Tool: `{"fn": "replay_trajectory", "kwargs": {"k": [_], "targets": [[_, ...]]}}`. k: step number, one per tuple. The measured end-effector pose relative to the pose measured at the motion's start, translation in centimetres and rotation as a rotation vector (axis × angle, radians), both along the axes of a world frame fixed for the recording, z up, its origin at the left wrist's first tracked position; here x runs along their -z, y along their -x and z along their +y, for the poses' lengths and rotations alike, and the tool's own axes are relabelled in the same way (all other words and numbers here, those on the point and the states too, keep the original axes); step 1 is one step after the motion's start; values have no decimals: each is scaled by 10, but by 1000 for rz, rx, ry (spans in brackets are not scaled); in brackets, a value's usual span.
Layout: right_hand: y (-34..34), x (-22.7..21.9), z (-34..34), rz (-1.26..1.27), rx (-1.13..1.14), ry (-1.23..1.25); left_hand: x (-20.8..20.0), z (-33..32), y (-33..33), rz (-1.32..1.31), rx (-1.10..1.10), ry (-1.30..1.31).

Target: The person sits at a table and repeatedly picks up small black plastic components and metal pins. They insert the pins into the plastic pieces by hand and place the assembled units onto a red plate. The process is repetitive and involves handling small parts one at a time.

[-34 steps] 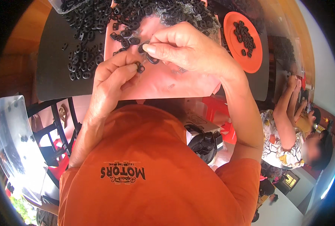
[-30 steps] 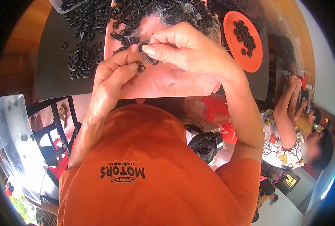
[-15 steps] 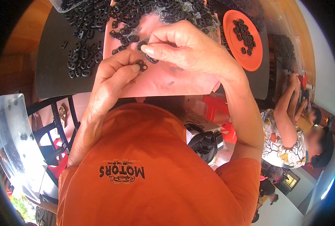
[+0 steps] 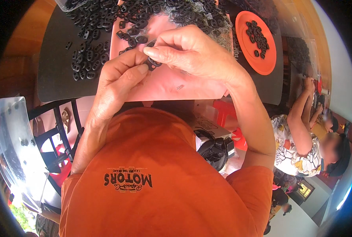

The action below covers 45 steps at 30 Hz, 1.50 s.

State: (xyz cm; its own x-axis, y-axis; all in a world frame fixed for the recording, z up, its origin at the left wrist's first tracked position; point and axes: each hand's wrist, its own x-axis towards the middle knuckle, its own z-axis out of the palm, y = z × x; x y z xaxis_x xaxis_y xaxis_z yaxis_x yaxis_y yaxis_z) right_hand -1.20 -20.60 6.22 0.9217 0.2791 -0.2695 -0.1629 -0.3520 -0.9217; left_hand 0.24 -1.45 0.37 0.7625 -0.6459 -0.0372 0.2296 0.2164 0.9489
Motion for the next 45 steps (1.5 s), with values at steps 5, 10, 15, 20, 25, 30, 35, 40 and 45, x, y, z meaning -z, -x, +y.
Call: {"fn": "replay_trajectory", "kwargs": {"k": [5, 10, 15, 20, 25, 30, 35, 40, 45], "targets": [[3, 6, -4, -168, -65, 67, -3, -3, 1, 14, -7, 10], [5, 4, 1, -260, -90, 122, -3, 2, -1, -16, 50, -22], [4, 4, 1, -353, -133, 173, -2, 3, 0, 4, 41, 8], [4, 4, 4, -413, -136, 198, -4, 5, -2, 43, 63, 4], [4, 1, 4, -404, -166, 202, -3, 6, 1, 100, 57, 17], [8, 15, 8, -722, -74, 382, -6, 7, -1, 89, -14, 46], [23, 15, 26, -998, -45, 653, -5, 9, -2, 248, -68, 87], [20, 28, 23, -1054, -44, 632, -6, 9, -1, 324, -73, 176], [26, 10, 22, -1017, -159, 634, -2, 11, -4, 247, -8, 180]]}}
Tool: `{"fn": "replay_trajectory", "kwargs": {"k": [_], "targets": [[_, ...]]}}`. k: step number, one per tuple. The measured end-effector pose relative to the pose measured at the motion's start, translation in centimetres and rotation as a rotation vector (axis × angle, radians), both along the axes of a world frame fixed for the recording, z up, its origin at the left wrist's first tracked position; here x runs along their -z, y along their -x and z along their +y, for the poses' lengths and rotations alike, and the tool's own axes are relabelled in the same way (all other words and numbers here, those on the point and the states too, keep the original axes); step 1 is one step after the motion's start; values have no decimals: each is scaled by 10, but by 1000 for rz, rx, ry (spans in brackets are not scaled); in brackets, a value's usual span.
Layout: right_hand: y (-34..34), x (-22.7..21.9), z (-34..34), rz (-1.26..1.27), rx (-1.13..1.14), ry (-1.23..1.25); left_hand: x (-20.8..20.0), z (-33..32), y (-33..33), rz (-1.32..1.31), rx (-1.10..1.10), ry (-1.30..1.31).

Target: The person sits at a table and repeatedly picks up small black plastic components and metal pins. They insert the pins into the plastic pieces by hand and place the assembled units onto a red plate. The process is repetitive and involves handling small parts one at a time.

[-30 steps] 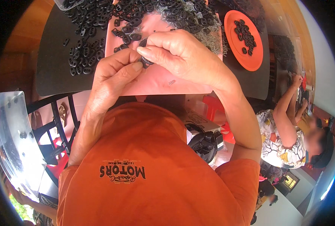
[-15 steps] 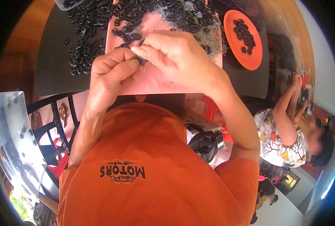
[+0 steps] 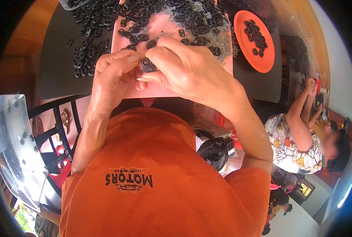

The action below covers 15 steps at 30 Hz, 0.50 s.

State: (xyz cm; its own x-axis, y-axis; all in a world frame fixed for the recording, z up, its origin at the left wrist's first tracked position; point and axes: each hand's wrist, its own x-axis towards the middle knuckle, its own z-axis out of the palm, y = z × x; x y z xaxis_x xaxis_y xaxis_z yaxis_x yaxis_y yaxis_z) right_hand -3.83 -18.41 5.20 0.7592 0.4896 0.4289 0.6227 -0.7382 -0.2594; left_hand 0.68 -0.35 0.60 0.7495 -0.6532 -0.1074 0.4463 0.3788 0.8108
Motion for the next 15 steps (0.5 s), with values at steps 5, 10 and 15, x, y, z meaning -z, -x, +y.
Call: {"fn": "replay_trajectory", "kwargs": {"k": [5, 10, 15], "targets": [[6, -7, -4, 35, -30, 65, -2, 0, -2, -91, 77, -119], [8, -5, -7, 39, -33, 97, -5, 1, -3, -187, 151, -167], [11, -2, -7, 3, -22, 102, -4, -3, 0, -223, 114, -168]]}}
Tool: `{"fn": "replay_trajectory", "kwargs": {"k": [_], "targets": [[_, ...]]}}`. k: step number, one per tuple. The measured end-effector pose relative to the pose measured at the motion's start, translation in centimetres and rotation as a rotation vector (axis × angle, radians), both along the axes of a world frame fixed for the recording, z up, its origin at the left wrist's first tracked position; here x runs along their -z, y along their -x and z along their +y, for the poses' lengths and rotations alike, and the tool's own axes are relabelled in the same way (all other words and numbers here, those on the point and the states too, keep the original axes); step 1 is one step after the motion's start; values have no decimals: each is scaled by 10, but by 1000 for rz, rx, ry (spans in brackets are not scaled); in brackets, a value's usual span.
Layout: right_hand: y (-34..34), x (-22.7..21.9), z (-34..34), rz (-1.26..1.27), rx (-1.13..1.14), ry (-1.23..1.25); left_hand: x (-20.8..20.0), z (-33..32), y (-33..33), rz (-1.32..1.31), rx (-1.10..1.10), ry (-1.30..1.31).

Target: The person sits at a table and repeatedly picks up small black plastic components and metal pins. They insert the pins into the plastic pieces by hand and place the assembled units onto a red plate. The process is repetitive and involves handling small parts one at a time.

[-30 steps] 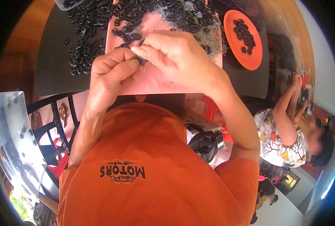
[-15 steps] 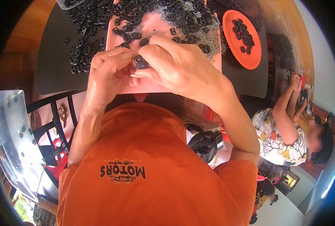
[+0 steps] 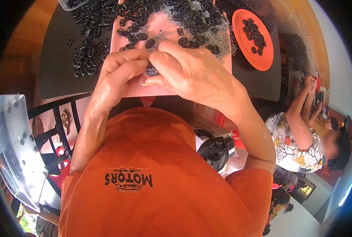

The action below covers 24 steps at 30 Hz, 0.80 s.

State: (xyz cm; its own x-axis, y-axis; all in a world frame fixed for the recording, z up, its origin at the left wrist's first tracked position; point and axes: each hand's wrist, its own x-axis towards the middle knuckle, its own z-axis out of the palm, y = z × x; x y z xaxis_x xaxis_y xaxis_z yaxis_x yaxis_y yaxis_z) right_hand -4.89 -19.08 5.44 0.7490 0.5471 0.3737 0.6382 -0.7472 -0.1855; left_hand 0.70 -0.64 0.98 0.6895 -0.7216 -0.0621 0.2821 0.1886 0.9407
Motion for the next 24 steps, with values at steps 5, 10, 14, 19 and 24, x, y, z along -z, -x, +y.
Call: {"fn": "replay_trajectory", "kwargs": {"k": [5, 10, 14, 19, 24], "targets": [[0, 3, 1, -37, 21, 55, -5, 3, -3, 74, 50, -61], [-4, 7, 1, -80, 11, 79, -3, 0, -1, 57, 38, -67], [-5, 7, -1, -28, -8, 86, 2, 0, -2, -25, 72, -54], [-6, 7, -3, 62, -41, 68, -1, -2, 3, -44, 24, -52], [-6, 8, -1, 188, -23, 57, 7, -1, 0, -282, 15, -2]]}}
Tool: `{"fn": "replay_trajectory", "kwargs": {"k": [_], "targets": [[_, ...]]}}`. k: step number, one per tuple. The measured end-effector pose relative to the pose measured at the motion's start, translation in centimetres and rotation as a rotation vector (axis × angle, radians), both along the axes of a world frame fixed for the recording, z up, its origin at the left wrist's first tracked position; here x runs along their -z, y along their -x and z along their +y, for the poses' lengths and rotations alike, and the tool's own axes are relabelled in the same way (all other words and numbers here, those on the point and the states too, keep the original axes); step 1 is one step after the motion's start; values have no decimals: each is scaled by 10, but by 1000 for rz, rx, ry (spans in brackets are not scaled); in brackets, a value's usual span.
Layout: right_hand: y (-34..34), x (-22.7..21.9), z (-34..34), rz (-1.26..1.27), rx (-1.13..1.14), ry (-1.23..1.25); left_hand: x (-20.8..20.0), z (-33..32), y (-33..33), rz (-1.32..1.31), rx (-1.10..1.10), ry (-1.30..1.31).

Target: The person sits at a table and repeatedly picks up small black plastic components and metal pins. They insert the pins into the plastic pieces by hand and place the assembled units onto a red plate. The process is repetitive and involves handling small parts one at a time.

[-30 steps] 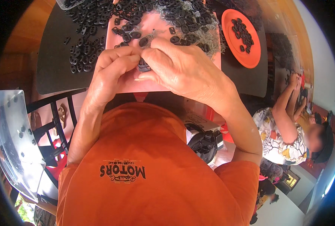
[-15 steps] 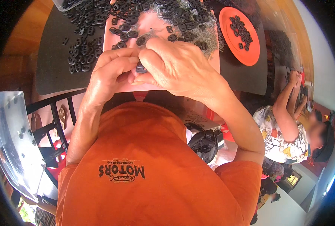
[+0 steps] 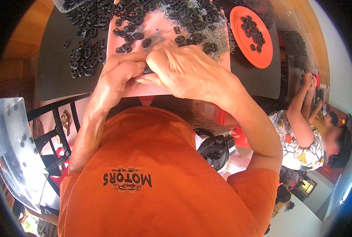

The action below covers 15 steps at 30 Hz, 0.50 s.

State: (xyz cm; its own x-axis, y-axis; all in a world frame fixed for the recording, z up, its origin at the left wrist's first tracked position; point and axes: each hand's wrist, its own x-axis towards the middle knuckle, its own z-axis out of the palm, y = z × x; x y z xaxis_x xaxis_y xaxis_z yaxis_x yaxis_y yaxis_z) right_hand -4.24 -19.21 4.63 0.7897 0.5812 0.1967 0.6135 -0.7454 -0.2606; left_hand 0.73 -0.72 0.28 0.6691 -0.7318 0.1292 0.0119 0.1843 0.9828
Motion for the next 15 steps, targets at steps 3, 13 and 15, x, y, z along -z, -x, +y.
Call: {"fn": "replay_trajectory", "kwargs": {"k": [3, 13, 15], "targets": [[2, 2, 1, 39, 16, 2, -1, 0, 3, 33, -12, -3], [5, 4, 4, 25, -9, -162, -8, 7, 0, 161, 61, -119], [10, 4, -1, 83, 42, -284, -10, 6, 4, 207, 35, -116]]}}
